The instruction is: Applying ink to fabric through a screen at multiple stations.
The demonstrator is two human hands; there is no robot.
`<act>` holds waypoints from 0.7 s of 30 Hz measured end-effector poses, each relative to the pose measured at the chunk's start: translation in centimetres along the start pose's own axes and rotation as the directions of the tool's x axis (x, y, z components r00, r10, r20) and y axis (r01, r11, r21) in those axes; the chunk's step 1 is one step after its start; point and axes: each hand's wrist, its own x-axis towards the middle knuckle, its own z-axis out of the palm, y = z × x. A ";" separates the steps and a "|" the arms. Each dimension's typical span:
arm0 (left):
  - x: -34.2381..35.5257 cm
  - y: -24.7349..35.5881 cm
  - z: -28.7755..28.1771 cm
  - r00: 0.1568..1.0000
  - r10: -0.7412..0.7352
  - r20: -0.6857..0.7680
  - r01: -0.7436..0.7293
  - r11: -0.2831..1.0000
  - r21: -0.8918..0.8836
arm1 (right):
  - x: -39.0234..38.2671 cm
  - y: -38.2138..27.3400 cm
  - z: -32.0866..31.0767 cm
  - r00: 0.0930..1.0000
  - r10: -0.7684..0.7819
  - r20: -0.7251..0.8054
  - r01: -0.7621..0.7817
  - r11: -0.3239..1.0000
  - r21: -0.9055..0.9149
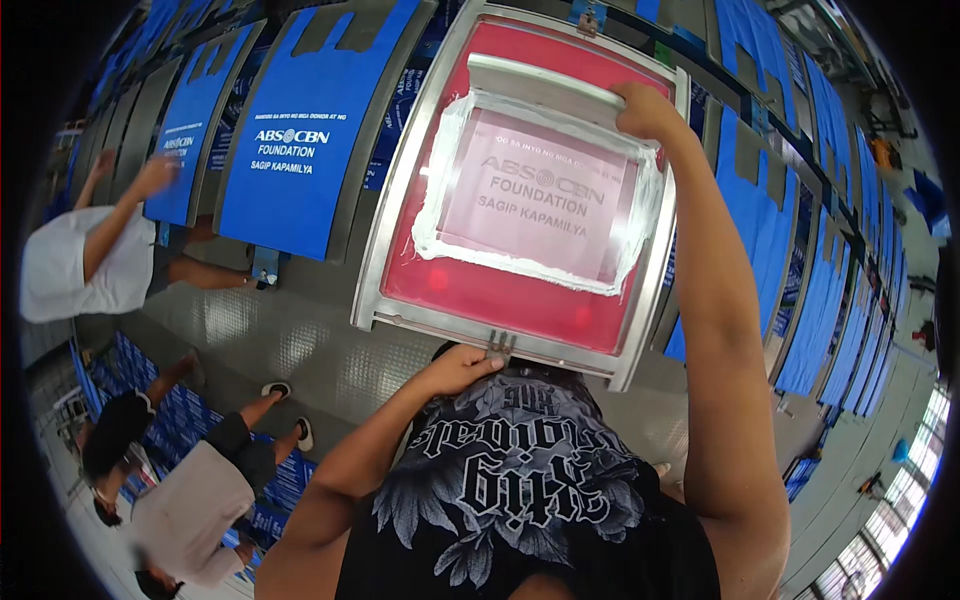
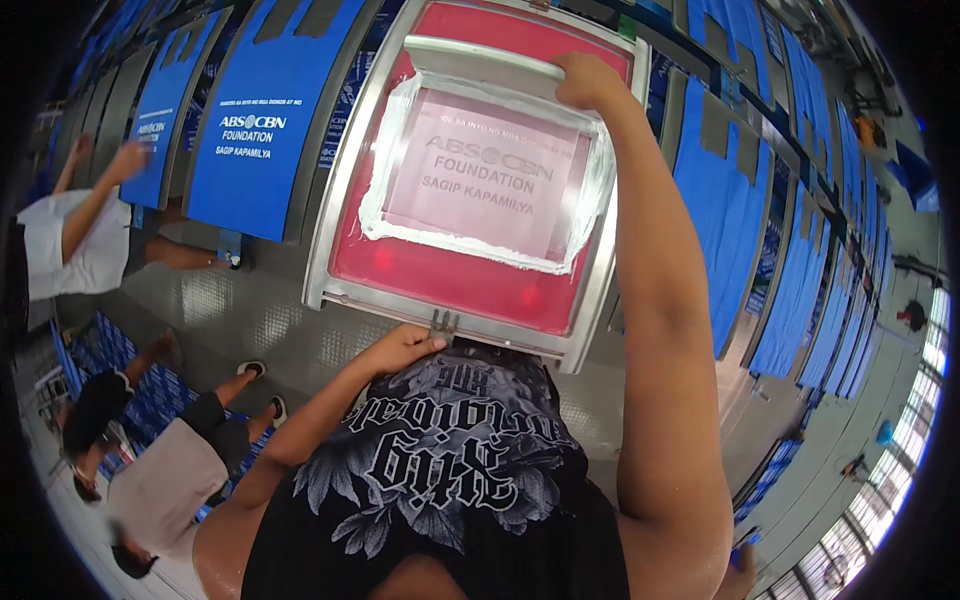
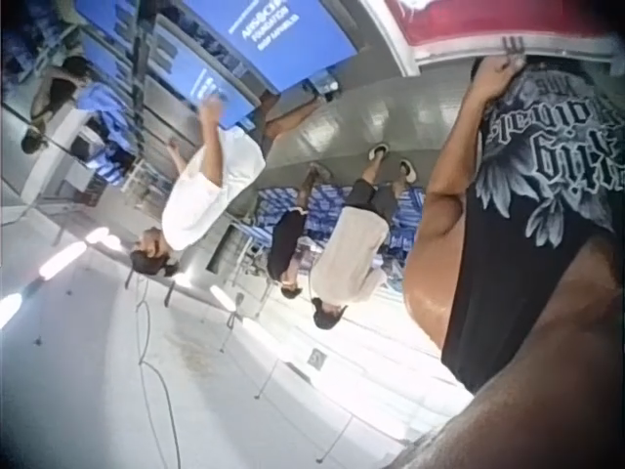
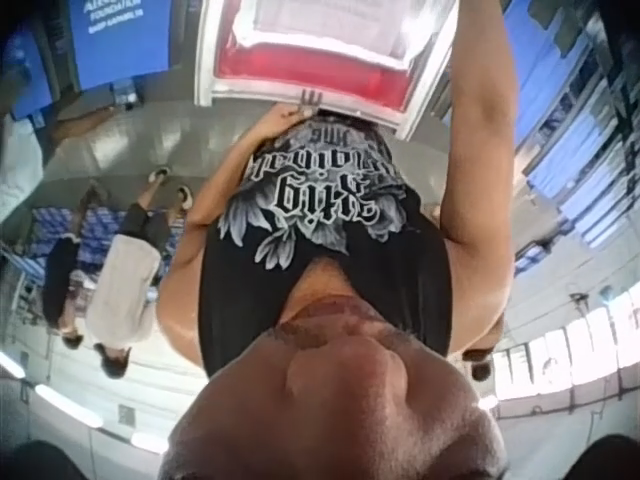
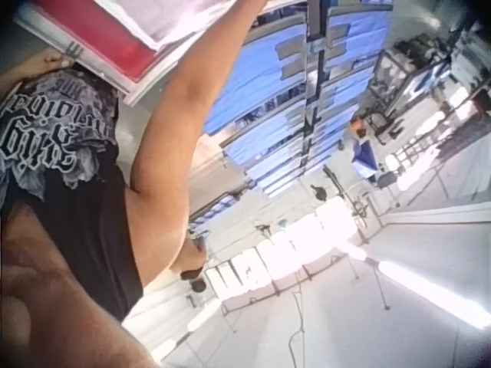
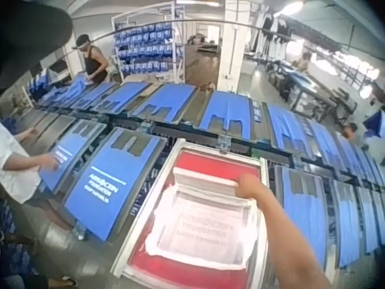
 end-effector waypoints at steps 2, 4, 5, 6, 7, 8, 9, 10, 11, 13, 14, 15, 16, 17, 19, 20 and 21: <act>-0.6 3.0 0.1 1.000 0.003 0.006 -0.003 0.999 0.050 | -1.7 -0.3 -0.3 0.999 -0.019 -0.029 0.020 1.000 0.003; -0.7 3.2 0.3 1.000 0.001 0.017 -0.001 1.000 0.020 | -5.4 -3.5 -0.7 0.999 0.031 0.010 -0.031 0.999 -0.013; -0.8 3.1 0.4 1.000 -0.001 0.008 0.001 1.000 -0.021 | -7.8 -5.3 -0.6 0.997 0.059 0.051 -0.057 0.998 -0.030; -0.8 3.1 0.5 1.000 0.016 -0.007 -0.016 0.999 -0.042 | -10.6 -6.2 1.0 1.000 0.026 -0.001 -0.026 1.000 -0.002; -0.7 3.0 0.6 1.000 0.016 0.009 -0.016 0.999 -0.031 | -13.8 -7.2 2.9 0.998 -0.005 -0.055 0.006 1.000 0.023; -0.6 2.6 0.5 1.000 -0.015 -0.008 0.015 0.998 -0.053 | -16.8 -9.5 4.1 0.999 -0.007 -0.039 0.008 1.000 0.007; -0.4 2.3 0.4 0.999 -0.042 -0.021 0.041 0.997 -0.071 | -19.9 -12.3 4.1 0.999 0.054 0.001 -0.054 0.998 0.014; 0.0 2.1 0.5 0.998 -0.052 -0.032 0.050 0.997 -0.050 | -22.6 -13.5 5.4 0.998 0.039 -0.051 -0.038 0.999 0.027; 0.2 2.1 0.6 0.999 -0.046 -0.029 0.045 0.998 -0.038 | -24.5 -14.0 6.7 0.994 0.027 -0.105 -0.023 0.999 0.038; 0.6 1.8 0.9 0.986 -0.098 -0.132 0.111 0.989 0.094 | -25.8 -14.5 7.5 0.993 0.036 -0.109 -0.029 0.997 0.065; 0.8 1.4 1.0 0.986 -0.096 -0.139 0.110 0.989 0.100 | -26.1 -14.4 7.5 0.994 0.036 -0.103 -0.026 0.995 0.091; 0.9 1.1 1.1 0.978 -0.108 -0.178 0.133 0.982 0.136 | -26.1 -13.8 7.2 0.993 0.029 -0.111 -0.019 0.995 0.094; 1.0 0.8 1.1 0.968 -0.119 -0.221 0.158 0.973 0.168 | -25.8 -13.1 6.6 0.986 0.021 -0.163 -0.008 0.997 0.081; 1.0 0.5 1.1 0.965 -0.117 -0.234 0.158 0.973 0.166 | -25.4 -12.4 6.0 0.977 0.010 -0.214 0.005 0.998 0.069; 0.6 1.0 1.1 0.951 -0.140 -0.274 0.182 0.974 0.132 | -25.3 -9.4 4.5 0.978 0.041 -0.206 -0.029 0.998 0.060; 0.1 1.5 0.8 0.948 -0.192 -0.254 0.247 0.946 0.209 | -25.2 -7.8 3.5 0.987 0.102 -0.123 -0.084 0.986 0.143; -0.2 2.5 0.4 0.946 -0.158 -0.281 0.259 0.892 0.370 | -25.0 -6.2 2.9 0.985 0.169 -0.038 -0.156 0.963 0.218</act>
